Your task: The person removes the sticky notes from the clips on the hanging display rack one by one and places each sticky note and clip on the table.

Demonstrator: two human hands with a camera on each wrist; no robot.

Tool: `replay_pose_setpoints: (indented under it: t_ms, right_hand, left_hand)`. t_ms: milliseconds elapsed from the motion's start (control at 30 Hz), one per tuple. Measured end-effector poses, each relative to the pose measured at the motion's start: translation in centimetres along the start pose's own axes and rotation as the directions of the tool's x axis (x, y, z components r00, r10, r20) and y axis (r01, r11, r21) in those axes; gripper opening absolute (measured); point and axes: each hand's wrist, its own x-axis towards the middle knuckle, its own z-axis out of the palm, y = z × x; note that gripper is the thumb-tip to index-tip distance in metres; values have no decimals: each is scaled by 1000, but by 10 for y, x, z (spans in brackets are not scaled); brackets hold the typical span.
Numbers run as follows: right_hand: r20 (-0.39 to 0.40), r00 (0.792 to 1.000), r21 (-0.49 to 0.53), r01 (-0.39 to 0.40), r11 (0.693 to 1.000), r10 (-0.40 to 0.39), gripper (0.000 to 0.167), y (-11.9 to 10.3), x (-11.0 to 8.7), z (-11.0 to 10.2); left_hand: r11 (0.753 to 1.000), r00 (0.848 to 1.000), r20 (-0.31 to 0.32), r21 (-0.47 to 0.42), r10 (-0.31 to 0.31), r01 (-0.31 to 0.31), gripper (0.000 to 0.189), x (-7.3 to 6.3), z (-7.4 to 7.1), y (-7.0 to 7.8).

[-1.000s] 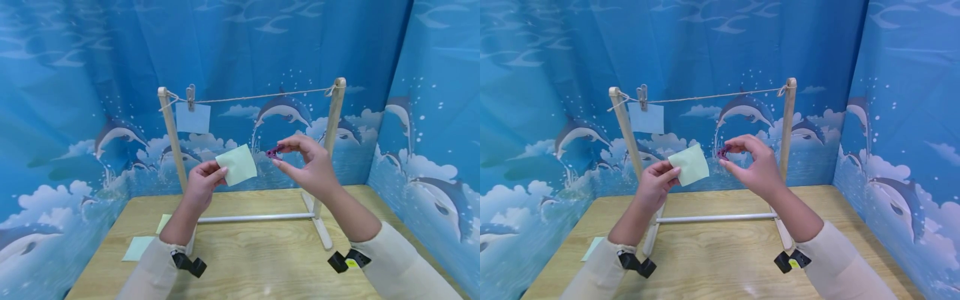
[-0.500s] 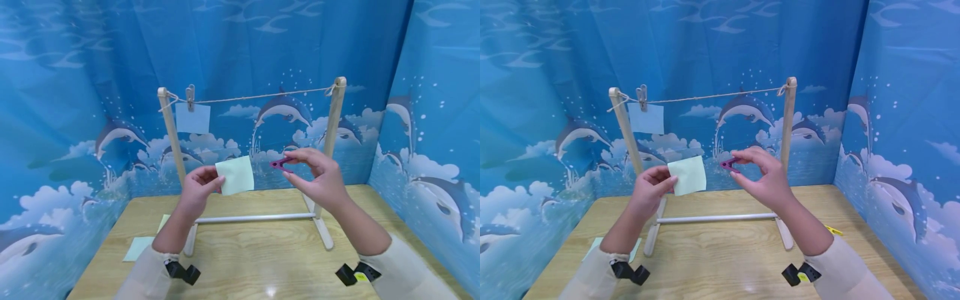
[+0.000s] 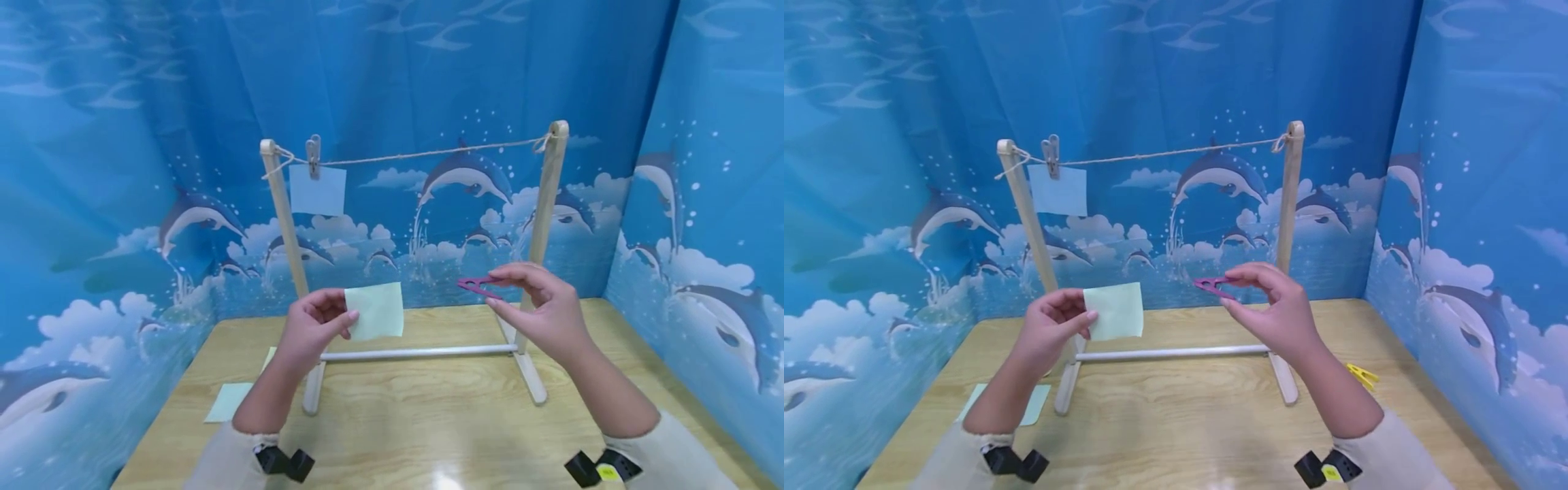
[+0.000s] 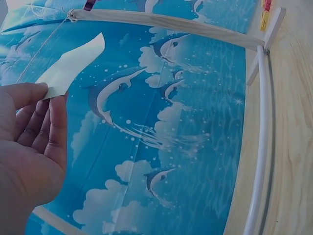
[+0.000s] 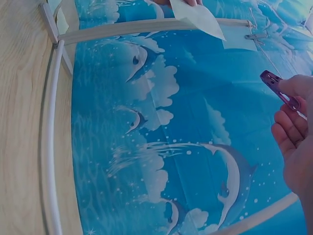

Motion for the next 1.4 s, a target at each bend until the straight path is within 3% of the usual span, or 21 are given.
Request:
replay_pose_setpoints:
  t_ms: [200, 467, 667, 933, 1200, 1300, 1400]
  right_hand:
    - [-30, 995, -24, -96, 995, 95, 36, 5, -14, -9]
    - [-97, 987, -49, -134, 990, 129, 40, 15, -35, -20]
    - [-130, 980, -37, -156, 987, 150, 39, 26, -49, -29]
    - [-141, 962, -57, -242, 969, 232, 34, 35, -67, -36]
    - [-147, 922, -55, -368, 928, 357, 31, 45, -87, -44]
    - [-144, 900, -8, -417, 909, 412, 31, 49, -97, -46]
    - [-147, 873, 73, -460, 885, 466, 31, 54, -107, -47]
  left_hand:
    - [1000, 1000, -23, 19, 20, -20, 26, -12, -13, -7]
    - [992, 995, -71, 95, -71, 78, 31, -28, -28, -11]
    - [984, 990, -106, 143, -96, 110, 38, -36, -38, -16]
    - [973, 971, -208, 167, -120, 157, 47, -47, -47, -25]
    - [952, 946, -260, 181, -195, 247, 47, -59, -53, -35]
    - [939, 933, -281, 195, -224, 284, 47, -64, -57, -39]
    - [938, 931, -294, 202, -215, 280, 47, -68, -59, -44]
